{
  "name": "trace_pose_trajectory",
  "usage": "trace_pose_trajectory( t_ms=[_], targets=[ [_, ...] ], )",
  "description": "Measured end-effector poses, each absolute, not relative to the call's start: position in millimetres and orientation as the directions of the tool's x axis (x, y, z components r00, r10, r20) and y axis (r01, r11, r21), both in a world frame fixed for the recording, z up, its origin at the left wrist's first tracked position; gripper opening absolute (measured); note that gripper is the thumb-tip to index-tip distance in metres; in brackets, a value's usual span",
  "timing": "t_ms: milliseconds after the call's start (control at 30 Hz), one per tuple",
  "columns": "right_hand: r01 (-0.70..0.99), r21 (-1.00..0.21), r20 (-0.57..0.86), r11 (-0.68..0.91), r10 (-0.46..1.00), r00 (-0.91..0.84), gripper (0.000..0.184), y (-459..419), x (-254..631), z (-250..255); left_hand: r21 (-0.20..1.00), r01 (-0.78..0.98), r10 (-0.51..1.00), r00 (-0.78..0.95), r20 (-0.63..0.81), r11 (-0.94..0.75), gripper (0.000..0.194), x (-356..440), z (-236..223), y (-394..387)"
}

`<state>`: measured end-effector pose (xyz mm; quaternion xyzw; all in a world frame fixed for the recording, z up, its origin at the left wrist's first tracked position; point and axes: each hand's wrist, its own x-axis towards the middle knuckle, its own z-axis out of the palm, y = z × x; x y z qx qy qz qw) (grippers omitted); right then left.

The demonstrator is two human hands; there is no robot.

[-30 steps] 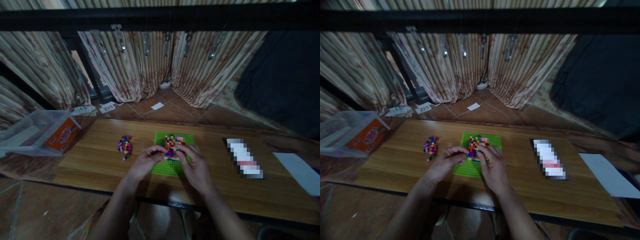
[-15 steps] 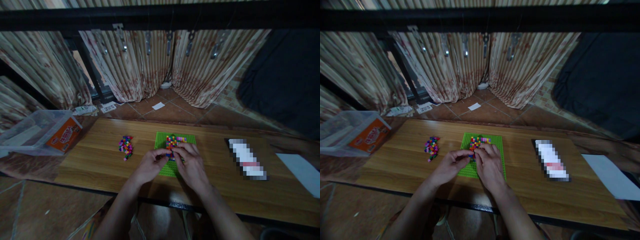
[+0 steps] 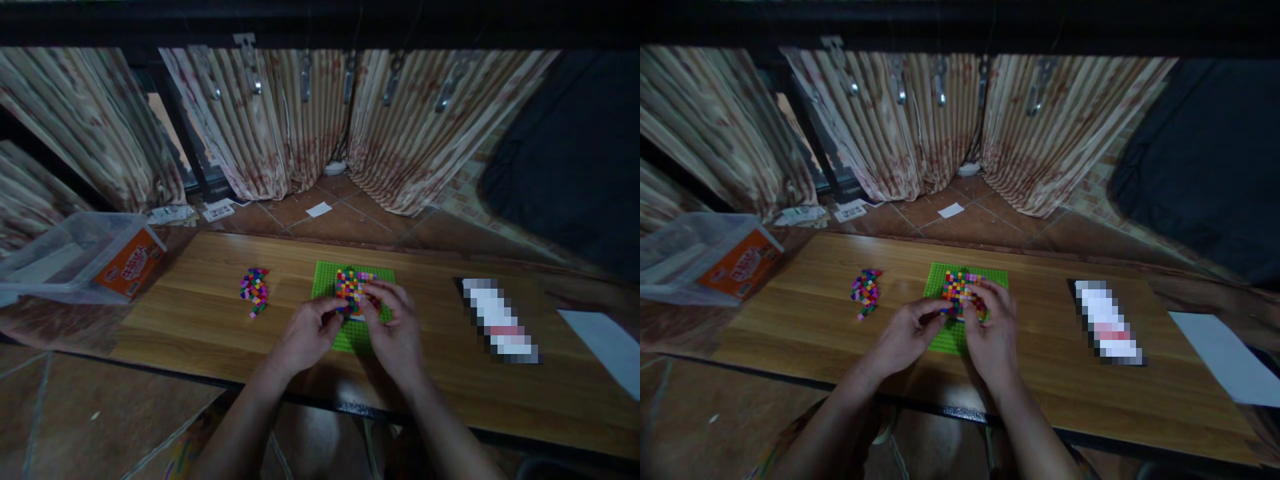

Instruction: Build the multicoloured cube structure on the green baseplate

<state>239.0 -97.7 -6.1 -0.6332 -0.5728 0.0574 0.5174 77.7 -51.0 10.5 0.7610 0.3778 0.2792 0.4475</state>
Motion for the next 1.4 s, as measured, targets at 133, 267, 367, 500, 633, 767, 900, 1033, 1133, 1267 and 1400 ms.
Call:
trace_pose_trajectory(
  t_ms=[133,267,367,500,633,767,900,1033,1133,1267,1400],
  targets=[
    [0.615,-0.774,0.474,0.151,0.782,0.404,0.031,-94.7,238.3,-10.8,0.883,0.339,0.827,0.555,0.089,-0.323,0.031,78.2,9.5,-51.3],
    [0.586,-0.804,0.425,0.105,0.790,0.442,0.041,-91.5,233.9,-14.7,0.873,0.358,0.832,0.547,0.091,-0.330,0.031,78.9,8.6,-51.9],
    [0.552,-0.831,0.383,0.068,0.790,0.479,0.046,-89.1,231.5,-16.6,0.870,0.366,0.839,0.537,0.094,-0.332,0.032,79.5,8.5,-52.9],
    [0.508,-0.859,0.351,0.056,0.788,0.506,0.045,-86.7,229.7,-17.3,0.866,0.366,0.837,0.538,0.102,-0.341,0.032,80.1,8.7,-54.2],
    [0.486,-0.871,0.348,0.073,0.789,0.506,0.043,-85.9,228.9,-17.5,0.851,0.381,0.835,0.539,0.114,-0.362,0.032,80.5,9.0,-54.8],
    [0.463,-0.882,0.347,0.091,0.789,0.506,0.044,-86.2,228.2,-17.6,0.837,0.383,0.826,0.547,0.135,-0.391,0.032,80.6,9.5,-55.2],
    [0.440,-0.895,0.317,0.067,0.790,0.524,0.046,-86.0,226.4,-15.8,0.818,0.404,0.828,0.541,0.147,-0.409,0.030,80.9,9.3,-56.1],
    [0.408,-0.911,0.289,0.056,0.793,0.537,0.047,-85.4,225.8,-16.0,0.808,0.414,0.824,0.547,0.147,-0.419,0.030,80.2,8.8,-56.0],
    [0.356,-0.933,0.248,0.048,0.804,0.541,0.050,-86.3,227.3,-19.0,0.833,0.388,0.823,0.552,0.133,-0.395,0.028,77.8,7.9,-53.9],
    [0.296,-0.954,0.206,0.037,0.801,0.562,0.051,-87.8,230.1,-21.5,0.876,0.352,0.845,0.524,0.109,-0.331,0.018,73.3,5.2,-49.1],
    [0.255,-0.966,0.191,0.037,0.768,0.612,0.047,-85.9,231.5,-23.2,0.889,0.331,0.853,0.509,0.115,-0.317,0.009,71.3,3.1,-46.1]
  ],
)
